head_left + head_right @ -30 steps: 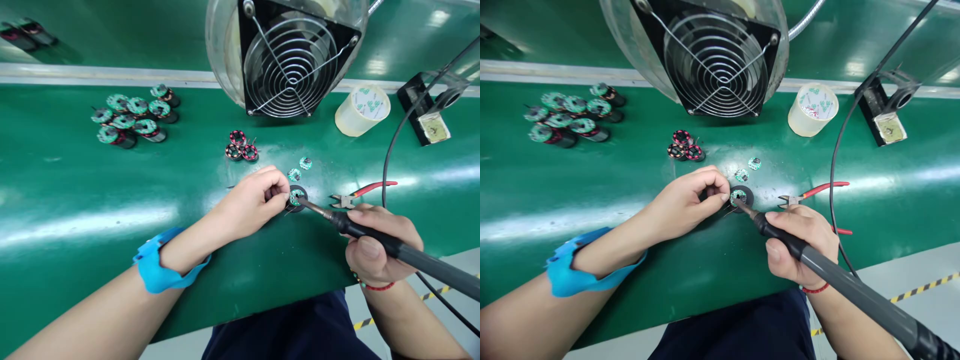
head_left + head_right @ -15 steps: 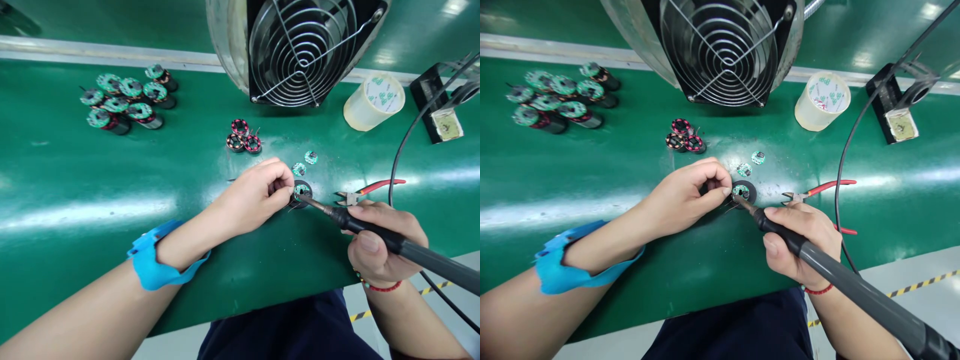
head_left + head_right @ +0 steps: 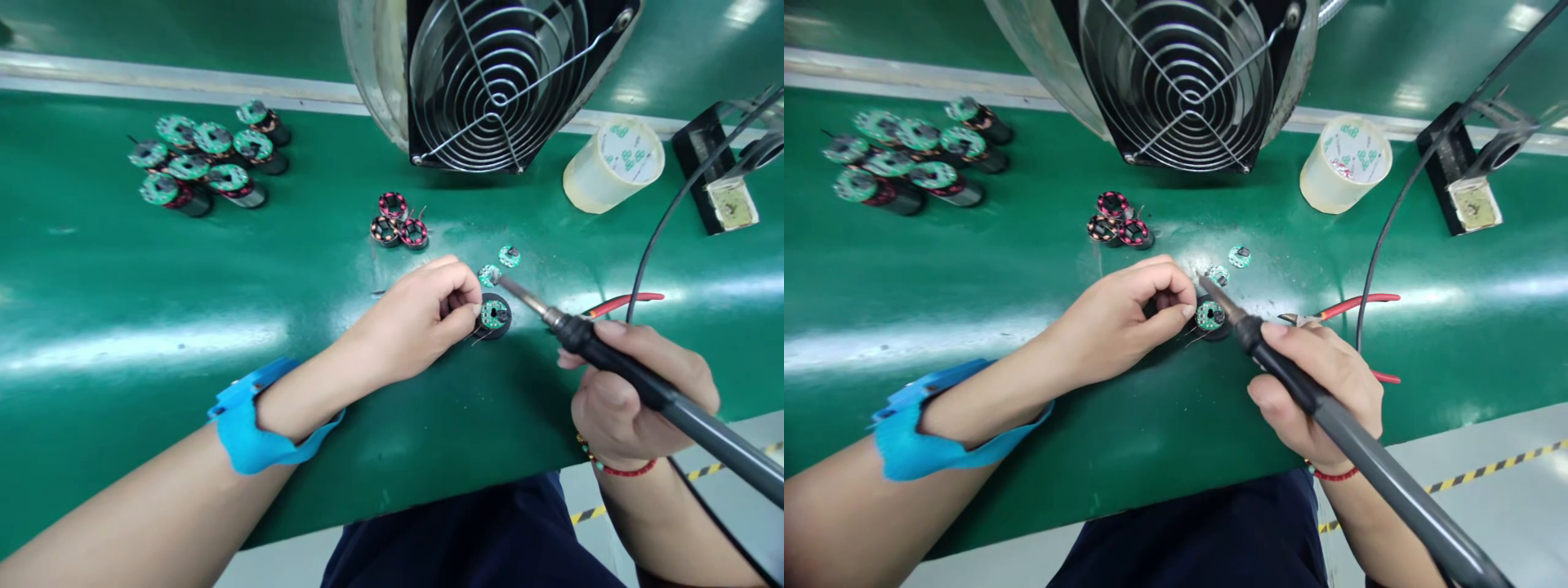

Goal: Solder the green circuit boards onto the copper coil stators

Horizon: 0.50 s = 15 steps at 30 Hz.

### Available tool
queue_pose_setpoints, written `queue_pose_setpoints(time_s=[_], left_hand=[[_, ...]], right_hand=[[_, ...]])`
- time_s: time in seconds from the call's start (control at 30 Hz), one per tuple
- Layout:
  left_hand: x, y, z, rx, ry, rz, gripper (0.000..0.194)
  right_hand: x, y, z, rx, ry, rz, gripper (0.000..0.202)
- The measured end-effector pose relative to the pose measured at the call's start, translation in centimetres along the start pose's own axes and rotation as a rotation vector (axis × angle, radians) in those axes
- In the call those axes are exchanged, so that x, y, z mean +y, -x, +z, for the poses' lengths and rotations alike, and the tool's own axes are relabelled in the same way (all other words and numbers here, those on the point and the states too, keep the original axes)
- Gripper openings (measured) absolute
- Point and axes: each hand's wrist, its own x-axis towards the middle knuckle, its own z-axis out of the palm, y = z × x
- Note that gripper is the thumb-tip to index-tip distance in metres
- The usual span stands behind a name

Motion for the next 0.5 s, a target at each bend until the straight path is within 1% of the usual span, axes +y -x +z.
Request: queue_pose_setpoints(time_s=[0.07,0.1,0.13,0.2,0.27,0.33,0.4,0.5], left_hand=[[0.0,0.0,0.0,-0.002,0.005,0.001,0.012],[-0.1,0.0,0.0,-0.003,0.006,0.004,0.012],[-0.1,0.0,0.0,-0.004,0.008,0.006,0.012],[-0.1,0.0,0.0,-0.008,0.011,0.008,0.012],[-0.2,-0.1,0.0,-0.012,0.015,0.011,0.012],[-0.2,-0.1,-0.1,-0.019,0.014,0.024,0.012],[-0.3,0.0,-0.3,-0.035,0.002,0.046,0.012],[-0.4,0.2,-0.6,-0.097,-0.028,0.077,0.013]], right_hand=[[0.1,0.0,0.7,0.035,-0.006,0.05,0.038],[0.1,0.0,1.1,0.027,-0.018,0.079,0.042],[0.1,-0.1,1.5,-0.002,-0.027,0.101,0.044],[0.1,-0.4,2.2,-0.128,-0.014,0.111,0.047],[0.1,-0.7,2.7,-0.274,0.043,0.077,0.047],[0.1,-0.9,3.0,-0.373,0.091,0.045,0.045],[0.3,-1.0,3.2,-0.408,0.092,0.046,0.044],[0.6,-0.8,3.2,-0.413,0.036,0.097,0.048]])
